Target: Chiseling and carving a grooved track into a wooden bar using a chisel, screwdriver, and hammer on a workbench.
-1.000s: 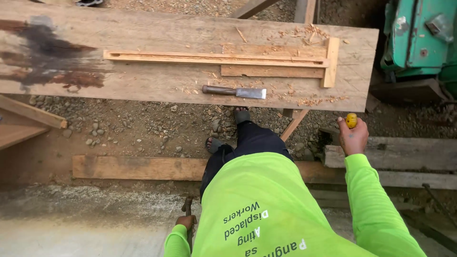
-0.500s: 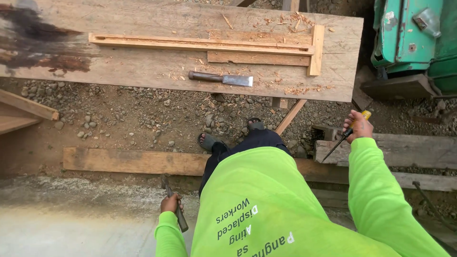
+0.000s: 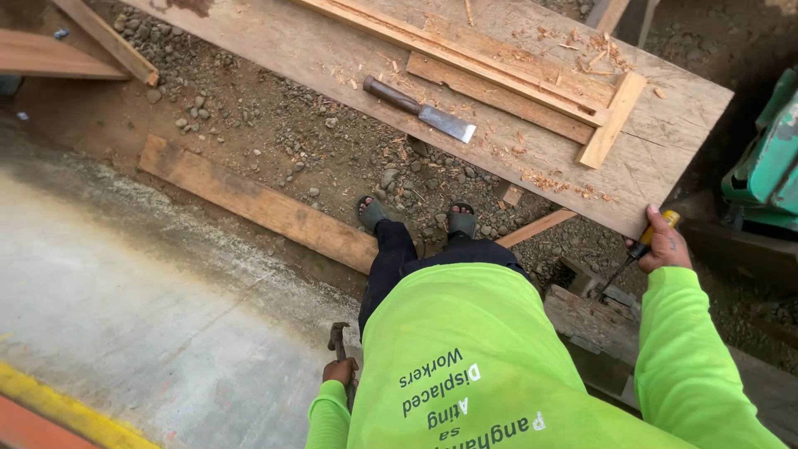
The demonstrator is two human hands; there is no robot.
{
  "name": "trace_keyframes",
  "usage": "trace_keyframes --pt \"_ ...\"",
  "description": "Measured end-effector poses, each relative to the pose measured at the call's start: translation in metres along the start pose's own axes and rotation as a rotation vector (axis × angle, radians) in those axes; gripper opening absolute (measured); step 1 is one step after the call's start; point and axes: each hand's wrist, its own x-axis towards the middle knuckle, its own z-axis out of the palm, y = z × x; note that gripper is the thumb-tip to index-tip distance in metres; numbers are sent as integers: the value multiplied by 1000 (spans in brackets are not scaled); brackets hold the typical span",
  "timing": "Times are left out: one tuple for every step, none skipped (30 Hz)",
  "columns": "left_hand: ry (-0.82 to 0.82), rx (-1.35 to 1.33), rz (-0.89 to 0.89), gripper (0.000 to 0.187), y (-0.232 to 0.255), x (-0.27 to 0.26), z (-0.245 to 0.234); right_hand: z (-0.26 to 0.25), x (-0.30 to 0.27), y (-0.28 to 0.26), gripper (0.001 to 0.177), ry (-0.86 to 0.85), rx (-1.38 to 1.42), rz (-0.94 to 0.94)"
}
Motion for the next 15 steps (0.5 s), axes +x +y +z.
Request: trace_keyframes --pt "14 -43 -8 16 -13 -4 5 0 0 -3 50 -39 -24 -1" --pt "1 7 -31 17 -21 -6 8 2 1 -5 48 -43 -43 1" --pt "-12 56 -55 18 -30 -8 12 4 1 -7 47 -46 -63 3" --pt "-5 33 -54 18 -32 -7 12 6 2 -8 47 -69 -72 -1" --pt "-35 97 -91 19 -34 -7 13 8 3 -9 47 -37 -119 -11" --pt "-71 169 -127 20 -34 -5 15 5 2 -10 48 3 -163 -25" --pt "-70 153 -125 20 -29 -2 14 5 3 -8 48 -10 -168 -31" --pt "-66 194 -104 20 -27 1 16 3 3 -8 48 -64 -164 -62" --pt "-62 235 -84 20 -24 3 16 1 2 -9 48 -119 -160 -93" --pt "-65 212 -92 20 -19 8 17 0 -3 -10 48 -133 -178 -97" --pt "-44 236 -17 19 -12 12 17 0 -8 -14 49 -130 -194 -90" --pt "-16 264 64 20 1 17 14 3 -12 -16 49 -127 -201 -84" --pt "-12 247 61 20 12 11 17 5 -7 -18 49 -142 -211 -87" --pt "-11 245 85 20 29 8 17 0 -3 -13 50 -91 -204 -70" --pt "-10 243 109 21 47 5 19 -4 3 -10 52 -41 -198 -52"
